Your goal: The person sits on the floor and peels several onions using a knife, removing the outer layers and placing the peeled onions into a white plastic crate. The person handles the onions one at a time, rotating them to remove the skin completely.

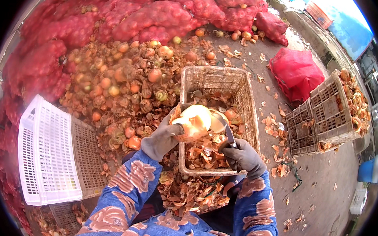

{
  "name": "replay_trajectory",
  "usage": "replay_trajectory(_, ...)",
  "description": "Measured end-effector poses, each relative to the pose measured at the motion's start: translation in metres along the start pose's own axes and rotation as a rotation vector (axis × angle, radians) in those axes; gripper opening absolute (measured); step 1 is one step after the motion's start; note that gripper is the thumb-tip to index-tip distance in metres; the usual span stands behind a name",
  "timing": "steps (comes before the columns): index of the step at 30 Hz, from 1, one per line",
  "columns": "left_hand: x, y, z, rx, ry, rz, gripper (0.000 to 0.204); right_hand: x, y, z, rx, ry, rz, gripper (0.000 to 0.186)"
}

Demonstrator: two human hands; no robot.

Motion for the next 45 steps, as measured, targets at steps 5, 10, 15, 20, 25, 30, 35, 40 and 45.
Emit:
replay_trajectory(5, 0.001, -0.005, -0.006, -0.082, 0.061, 0.017, 0.066, -0.006, -0.006, 0.001, -0.033, 0.031, -0.121, 0.014)
replay_trajectory(10, 0.010, -0.016, -0.006, 0.017, 0.058, -0.032, 0.068, 0.015, -0.019, 0.007, -0.205, 0.381, -0.594, 0.035)
replay_trajectory(15, 0.009, -0.028, -0.002, 0.213, 0.079, -0.050, 0.069, 0.033, -0.018, 0.009, -0.293, 0.453, -0.550, 0.031)
replay_trajectory(20, 0.005, -0.022, 0.012, 0.082, 0.058, -0.116, 0.070, 0.031, -0.010, -0.012, 0.113, 0.477, -0.445, 0.019)
replay_trajectory(25, 0.011, -0.025, 0.003, -0.011, -0.052, -0.004, 0.057, 0.024, -0.014, -0.009, 0.364, 0.418, -0.502, 0.021)
replay_trajectory(30, 0.015, -0.032, -0.004, 0.078, 0.068, -0.011, 0.044, 0.022, -0.012, -0.006, 0.359, 0.381, -0.470, 0.021)
replay_trajectory(35, 0.022, -0.036, -0.020, 0.478, 0.015, 0.088, 0.054, 0.029, -0.007, -0.004, 0.517, 0.281, -0.467, 0.025)
replay_trajectory(40, 0.022, -0.032, -0.016, 0.212, 0.078, -0.257, 0.059, 0.031, -0.007, -0.003, 0.685, 0.178, -0.492, 0.034)
replay_trajectory(45, 0.028, -0.028, -0.016, 0.435, 0.007, -0.255, 0.066, 0.031, -0.006, 0.002, 0.809, 0.165, -0.489, 0.023)
Point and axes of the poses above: each hand's wrist, its own x-axis towards the middle knuckle, its own z-axis out of the palm, y = z × x, the point moved 4 cm from there along x, towards the middle knuckle, and after that the axes turned 4 degrees about x, right-handed, at the moved point
